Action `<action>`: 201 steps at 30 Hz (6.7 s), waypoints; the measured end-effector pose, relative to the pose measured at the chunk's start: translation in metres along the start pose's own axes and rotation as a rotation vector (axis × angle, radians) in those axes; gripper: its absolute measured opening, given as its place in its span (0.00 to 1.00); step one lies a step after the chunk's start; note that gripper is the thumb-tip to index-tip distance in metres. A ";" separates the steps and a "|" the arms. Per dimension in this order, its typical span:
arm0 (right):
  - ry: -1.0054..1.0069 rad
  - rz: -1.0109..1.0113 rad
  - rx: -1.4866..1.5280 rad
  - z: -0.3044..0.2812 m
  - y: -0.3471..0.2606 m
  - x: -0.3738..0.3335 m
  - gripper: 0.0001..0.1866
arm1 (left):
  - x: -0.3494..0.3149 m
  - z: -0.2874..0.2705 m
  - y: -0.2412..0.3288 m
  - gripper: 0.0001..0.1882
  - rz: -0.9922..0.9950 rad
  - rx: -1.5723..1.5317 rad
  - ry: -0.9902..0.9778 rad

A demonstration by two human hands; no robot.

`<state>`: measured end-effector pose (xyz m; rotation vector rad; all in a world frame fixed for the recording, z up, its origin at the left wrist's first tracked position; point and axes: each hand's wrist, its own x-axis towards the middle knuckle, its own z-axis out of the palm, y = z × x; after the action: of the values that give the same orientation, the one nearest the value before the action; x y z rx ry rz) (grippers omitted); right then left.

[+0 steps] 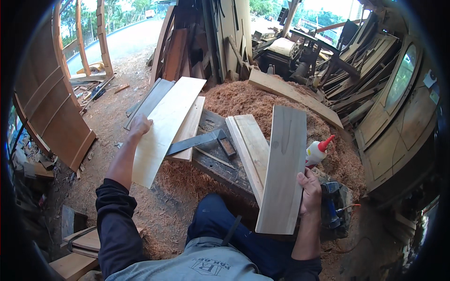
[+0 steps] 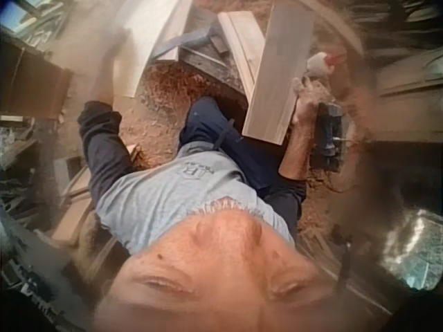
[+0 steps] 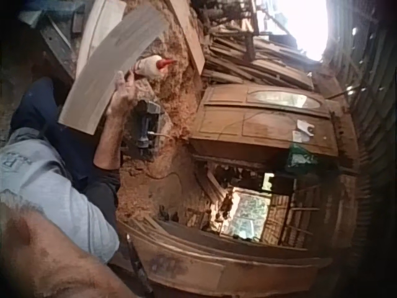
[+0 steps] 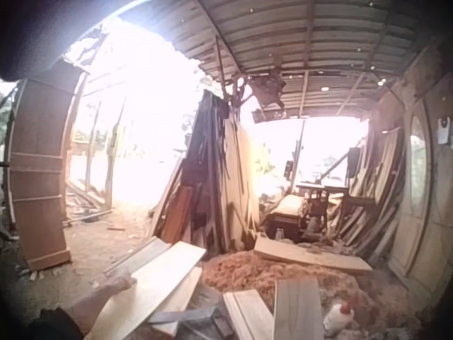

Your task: The person marks lines on wooden boards using a square ruler and a pencil. They apply wood glue from a bottle to the edges of the boards and join them together to assemble a frame.

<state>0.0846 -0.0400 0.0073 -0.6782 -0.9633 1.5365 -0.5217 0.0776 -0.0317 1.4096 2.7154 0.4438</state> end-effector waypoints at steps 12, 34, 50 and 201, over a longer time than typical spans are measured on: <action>0.118 -0.289 -0.228 0.068 0.015 0.021 0.23 | -0.290 -0.041 0.171 0.41 0.736 -0.877 -0.524; 0.450 -0.376 -2.385 0.043 -0.153 0.082 0.18 | -0.268 0.053 0.149 0.16 -0.005 -1.731 -0.517; -0.052 -0.443 -1.906 -0.025 -0.152 0.098 0.11 | -0.266 0.028 0.196 0.16 0.072 -1.672 -0.724; 0.193 -0.038 -2.044 -0.049 -0.106 -0.115 0.24 | -0.332 0.019 0.215 0.28 0.545 -0.750 -0.121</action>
<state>0.2015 -0.1399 0.0638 -2.0158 -2.1637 -0.1273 -0.1539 -0.0697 -0.0199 1.7803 1.7067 1.1891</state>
